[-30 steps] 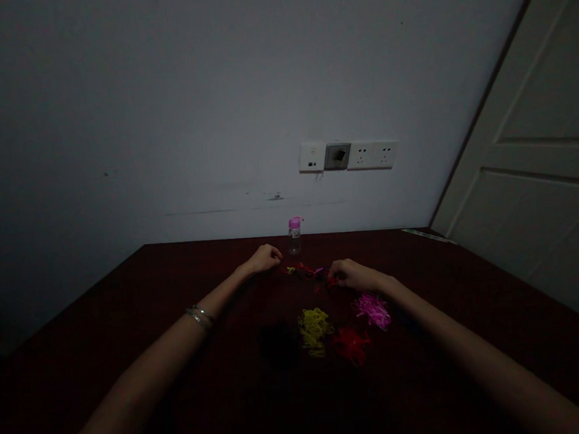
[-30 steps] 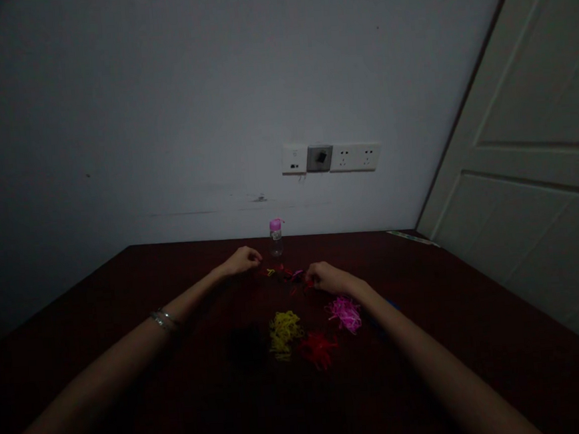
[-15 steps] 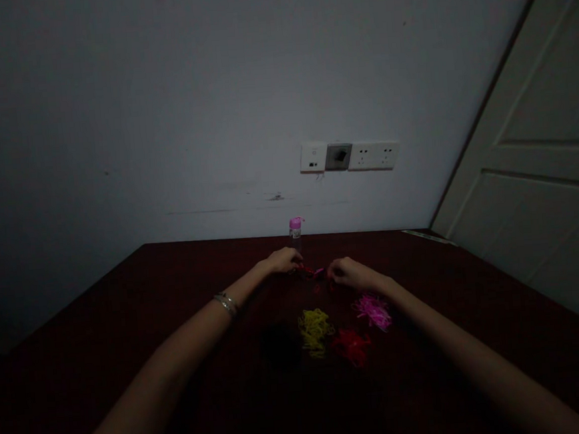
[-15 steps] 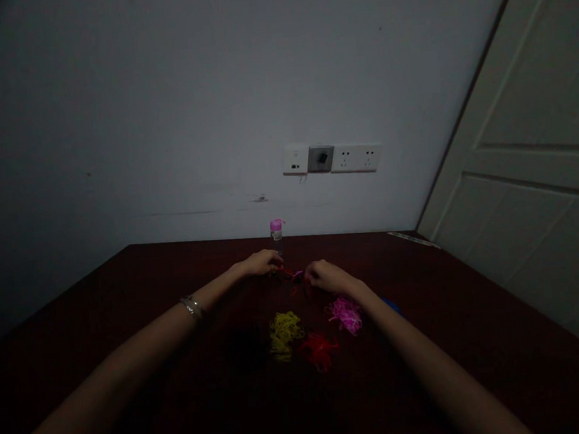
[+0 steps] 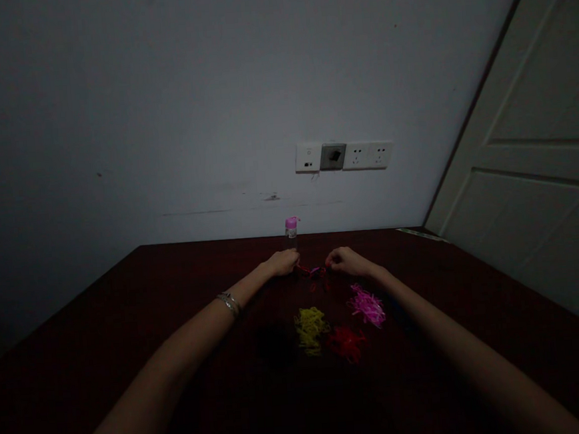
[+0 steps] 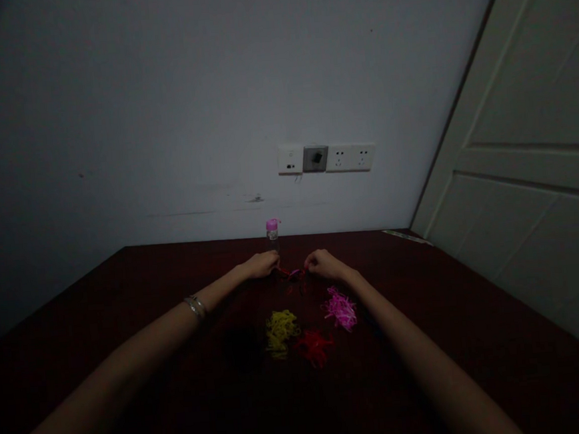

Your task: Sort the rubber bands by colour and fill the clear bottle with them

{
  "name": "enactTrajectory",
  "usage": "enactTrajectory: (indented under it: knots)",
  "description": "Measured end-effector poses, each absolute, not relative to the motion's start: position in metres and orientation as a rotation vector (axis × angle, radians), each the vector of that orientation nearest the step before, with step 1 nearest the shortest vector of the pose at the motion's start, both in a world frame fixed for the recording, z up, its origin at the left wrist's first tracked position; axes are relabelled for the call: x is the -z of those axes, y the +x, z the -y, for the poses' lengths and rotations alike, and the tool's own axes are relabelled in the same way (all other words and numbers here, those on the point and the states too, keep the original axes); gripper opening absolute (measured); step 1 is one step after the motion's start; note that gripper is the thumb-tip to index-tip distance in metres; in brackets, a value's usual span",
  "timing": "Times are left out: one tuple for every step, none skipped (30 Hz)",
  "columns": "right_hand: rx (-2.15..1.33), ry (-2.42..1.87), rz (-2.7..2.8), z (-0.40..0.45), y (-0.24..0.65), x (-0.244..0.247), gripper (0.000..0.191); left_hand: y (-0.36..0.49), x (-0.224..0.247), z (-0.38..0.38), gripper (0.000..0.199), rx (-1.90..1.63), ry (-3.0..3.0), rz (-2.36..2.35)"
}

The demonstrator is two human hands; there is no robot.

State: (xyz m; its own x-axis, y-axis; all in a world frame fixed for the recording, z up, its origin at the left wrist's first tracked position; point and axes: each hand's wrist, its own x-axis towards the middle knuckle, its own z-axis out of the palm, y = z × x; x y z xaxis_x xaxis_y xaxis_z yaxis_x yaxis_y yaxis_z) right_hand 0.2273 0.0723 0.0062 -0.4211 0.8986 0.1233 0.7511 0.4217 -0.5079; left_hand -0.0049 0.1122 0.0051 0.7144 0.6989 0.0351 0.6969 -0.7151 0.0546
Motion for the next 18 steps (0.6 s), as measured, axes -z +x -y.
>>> enactTrajectory:
  knots:
    - [-0.514, -1.422, 2.319, -0.075, 0.225, -0.006, 0.027, -0.007, -0.007, -0.110, 0.016, -0.123, 2.847, -1.176]
    - [-0.495, -1.430, 2.333, -0.077, 0.223, -0.006, 0.027, -0.008, -0.010, -0.108, 0.015, -0.172, 2.821, -1.181]
    - [-0.485, -1.434, 2.348, -0.078, 0.221, -0.006, 0.027, -0.010, -0.013, -0.106, 0.015, -0.223, 2.794, -1.182]
    - [-0.481, -1.434, 2.365, -0.079, 0.220, -0.007, 0.028, -0.012, -0.016, -0.103, 0.015, -0.269, 2.767, -1.176]
    - [-0.484, -1.433, 2.383, -0.080, 0.218, -0.007, 0.028, -0.014, -0.019, -0.100, 0.016, -0.311, 2.743, -1.162]
    - [-0.494, -1.431, 2.403, -0.081, 0.217, -0.007, 0.028, -0.016, -0.022, -0.096, 0.016, -0.346, 2.724, -1.136]
    - [-0.508, -1.427, 2.423, -0.082, 0.216, -0.006, 0.028, -0.018, -0.024, -0.091, 0.015, -0.376, 2.712, -1.093]
    - [-0.524, -1.427, 2.443, -0.082, 0.216, -0.006, 0.028, -0.020, -0.027, -0.084, 0.015, -0.394, 2.707, -1.040]
    - [-0.537, -1.433, 2.462, -0.082, 0.215, -0.006, 0.028, -0.021, -0.029, -0.077, 0.015, -0.399, 2.705, -0.981]
    - [-0.547, -1.440, 2.478, -0.083, 0.215, -0.005, 0.028, -0.022, -0.030, -0.068, 0.014, -0.389, 2.705, -0.923]
    - [-0.554, -1.445, 2.491, -0.083, 0.215, -0.005, 0.028, -0.022, -0.031, -0.058, 0.014, -0.363, 2.704, -0.872]
    - [-0.560, -1.447, 2.503, -0.083, 0.214, -0.005, 0.028, -0.022, -0.031, -0.047, 0.014, -0.330, 2.704, -0.833]
    - [-0.566, -1.447, 2.513, -0.083, 0.214, -0.005, 0.028, -0.022, -0.031, -0.036, 0.013, -0.290, 2.704, -0.811]
    - [-0.571, -1.443, 2.525, -0.083, 0.214, -0.006, 0.027, -0.022, -0.030, -0.026, 0.012, -0.255, 2.703, -0.805]
    - [-0.566, -1.439, 2.536, -0.082, 0.213, -0.006, 0.026, -0.021, -0.028, -0.016, 0.012, -0.227, 2.700, -0.807]
    - [-0.551, -1.442, 2.546, -0.082, 0.212, -0.007, 0.025, -0.019, -0.027, -0.007, 0.012, -0.212, 2.695, -0.811]
    - [-0.529, -1.449, 2.552, -0.081, 0.211, -0.007, 0.025, -0.018, -0.025, -0.001, 0.012, -0.202, 2.687, -0.814]
    - [-0.501, -1.457, 2.555, -0.081, 0.209, -0.007, 0.024, -0.017, -0.022, 0.005, 0.013, -0.194, 2.678, -0.812]
